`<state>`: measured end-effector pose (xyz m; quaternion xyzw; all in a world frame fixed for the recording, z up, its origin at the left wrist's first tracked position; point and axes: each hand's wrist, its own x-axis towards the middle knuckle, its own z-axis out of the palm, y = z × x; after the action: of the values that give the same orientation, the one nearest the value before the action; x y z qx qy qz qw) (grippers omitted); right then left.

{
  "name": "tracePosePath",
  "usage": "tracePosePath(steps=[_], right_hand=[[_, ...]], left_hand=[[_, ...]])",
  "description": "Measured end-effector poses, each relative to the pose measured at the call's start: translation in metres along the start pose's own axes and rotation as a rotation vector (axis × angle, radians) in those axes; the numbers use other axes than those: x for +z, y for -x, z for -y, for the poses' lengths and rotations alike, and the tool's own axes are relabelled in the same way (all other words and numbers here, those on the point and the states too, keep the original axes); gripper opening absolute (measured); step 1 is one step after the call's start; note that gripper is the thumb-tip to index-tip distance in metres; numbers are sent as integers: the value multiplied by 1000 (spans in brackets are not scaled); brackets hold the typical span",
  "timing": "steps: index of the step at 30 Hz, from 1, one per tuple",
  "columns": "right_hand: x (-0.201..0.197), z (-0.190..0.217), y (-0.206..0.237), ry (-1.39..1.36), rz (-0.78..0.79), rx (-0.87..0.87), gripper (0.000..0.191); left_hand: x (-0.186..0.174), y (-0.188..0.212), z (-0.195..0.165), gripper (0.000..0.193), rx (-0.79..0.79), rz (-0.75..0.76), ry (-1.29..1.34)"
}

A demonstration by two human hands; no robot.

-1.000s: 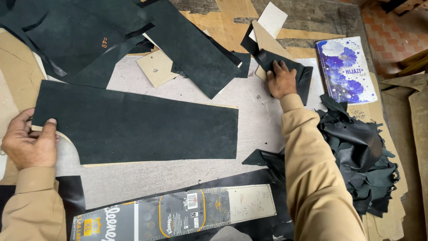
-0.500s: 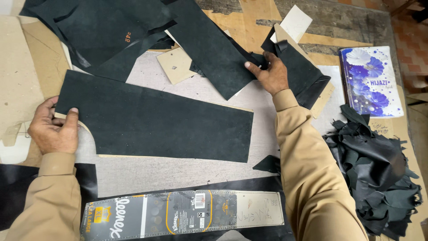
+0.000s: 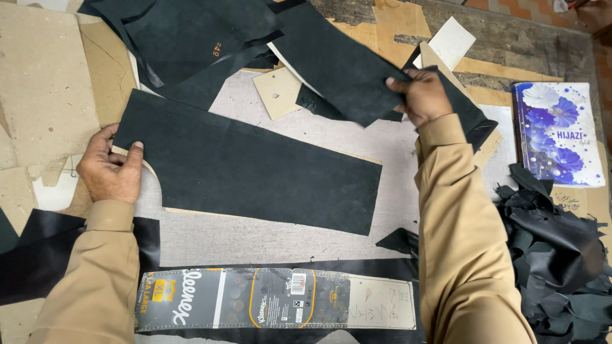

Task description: The person arranges dark leather pieces on a work table, presses a cardboard template onto the leather, and repositions it. They use a long metal ruler to align the leather and template edges, smooth the leather flat by hand, and hold a utility knife while adjusting the layout.

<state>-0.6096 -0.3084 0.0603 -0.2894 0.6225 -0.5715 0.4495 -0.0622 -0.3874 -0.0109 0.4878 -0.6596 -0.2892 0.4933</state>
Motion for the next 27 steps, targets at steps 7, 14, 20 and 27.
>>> tracePosePath(steps=[7, 14, 20, 27], right_hand=[[-55, 69, 6, 19, -17, -274, 17], [-118, 69, 22, 174, -184, -222, 5], [-136, 43, 33, 291, -405, -175, 12], [-98, 11, 111, 1007, -461, -751, 37]], left_hand=[[1, 1, -1, 40, -4, 8, 4], [2, 2, -4, 41, -11, 11, 19], [2, 0, -13, 45, 1, 2, -49], [0, 5, 0, 40, 52, 51, 49]])
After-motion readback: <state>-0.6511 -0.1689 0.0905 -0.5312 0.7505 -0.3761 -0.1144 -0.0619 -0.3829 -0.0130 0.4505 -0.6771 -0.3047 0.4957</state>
